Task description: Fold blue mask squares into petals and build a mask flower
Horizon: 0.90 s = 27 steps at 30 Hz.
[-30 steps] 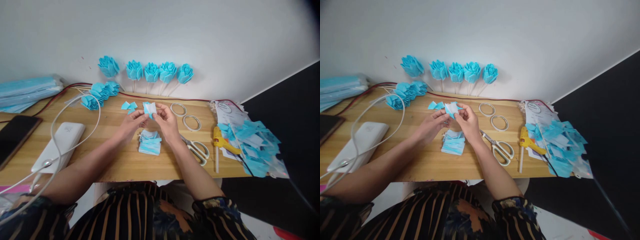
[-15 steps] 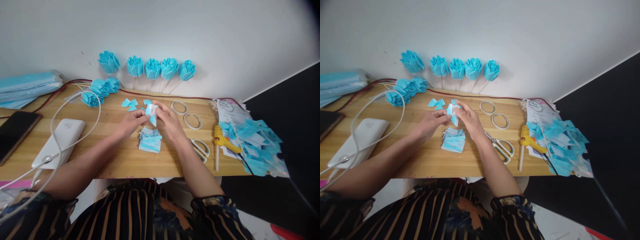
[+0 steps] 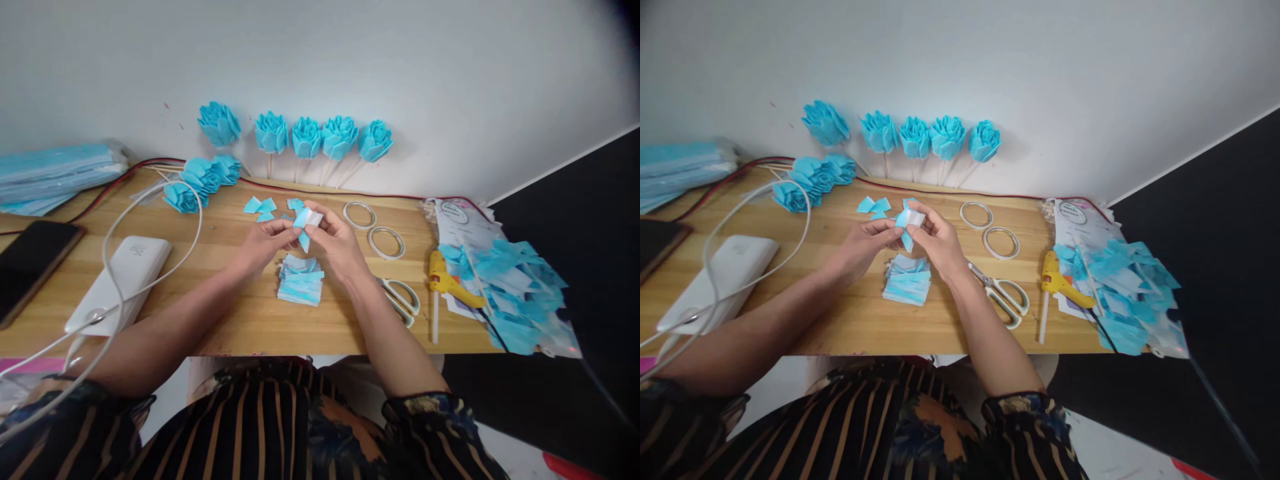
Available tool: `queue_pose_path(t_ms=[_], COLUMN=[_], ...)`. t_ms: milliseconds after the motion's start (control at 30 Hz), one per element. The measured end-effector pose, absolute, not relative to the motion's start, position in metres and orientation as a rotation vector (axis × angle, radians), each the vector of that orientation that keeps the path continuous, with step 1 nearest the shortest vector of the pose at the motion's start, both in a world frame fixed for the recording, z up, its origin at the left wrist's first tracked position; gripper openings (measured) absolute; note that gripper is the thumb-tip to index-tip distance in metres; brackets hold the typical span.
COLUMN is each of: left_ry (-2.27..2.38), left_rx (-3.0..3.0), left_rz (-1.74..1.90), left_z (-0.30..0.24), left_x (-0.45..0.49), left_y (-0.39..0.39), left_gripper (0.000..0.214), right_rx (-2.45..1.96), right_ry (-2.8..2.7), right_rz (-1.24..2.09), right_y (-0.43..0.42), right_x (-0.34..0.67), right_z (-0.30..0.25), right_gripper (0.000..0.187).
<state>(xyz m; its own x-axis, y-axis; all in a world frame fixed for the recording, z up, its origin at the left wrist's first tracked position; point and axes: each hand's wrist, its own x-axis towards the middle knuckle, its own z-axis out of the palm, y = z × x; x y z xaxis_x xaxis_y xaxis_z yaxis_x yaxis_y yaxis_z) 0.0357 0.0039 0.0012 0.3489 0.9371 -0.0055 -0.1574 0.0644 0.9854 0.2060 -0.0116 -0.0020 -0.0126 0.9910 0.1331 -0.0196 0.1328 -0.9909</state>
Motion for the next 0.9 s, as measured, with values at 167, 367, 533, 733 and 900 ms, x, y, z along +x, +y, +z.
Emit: queue_pose_path(t_ms=[167, 367, 533, 733, 900], left_ry=[0.888, 0.94, 0.944, 0.956, 0.942], left_rx=[1.237, 1.406, 1.41, 1.341, 1.243], left_rz=[0.992, 0.971, 0.973, 0.977, 0.924], left_z=[-0.001, -0.003, -0.0039, -0.0002, 0.0025], left_x=[0.0341, 0.0363, 0.0354, 0.0343, 0.0328], left_y=[0.005, 0.0053, 0.0067, 0.0068, 0.0089], left_gripper=[0.02, 0.02, 0.017, 0.024, 0.026], right_rx=[-1.075, -1.179, -1.187, -1.13, -1.112], right_ry=[-1.275, -1.284, -1.326, -1.43, -1.573], right_rz=[1.144, 1.013, 0.941, 0.843, 0.708], right_y=[-0.011, -0.0121, -0.0116, -0.0111, -0.0131], right_x=[0.2079, 0.2091, 0.2104, 0.2123, 0.2126], right_z=[0.0017, 0.0026, 0.0026, 0.0038, 0.0084], right_gripper=[0.039, 0.029, 0.019, 0.011, 0.006])
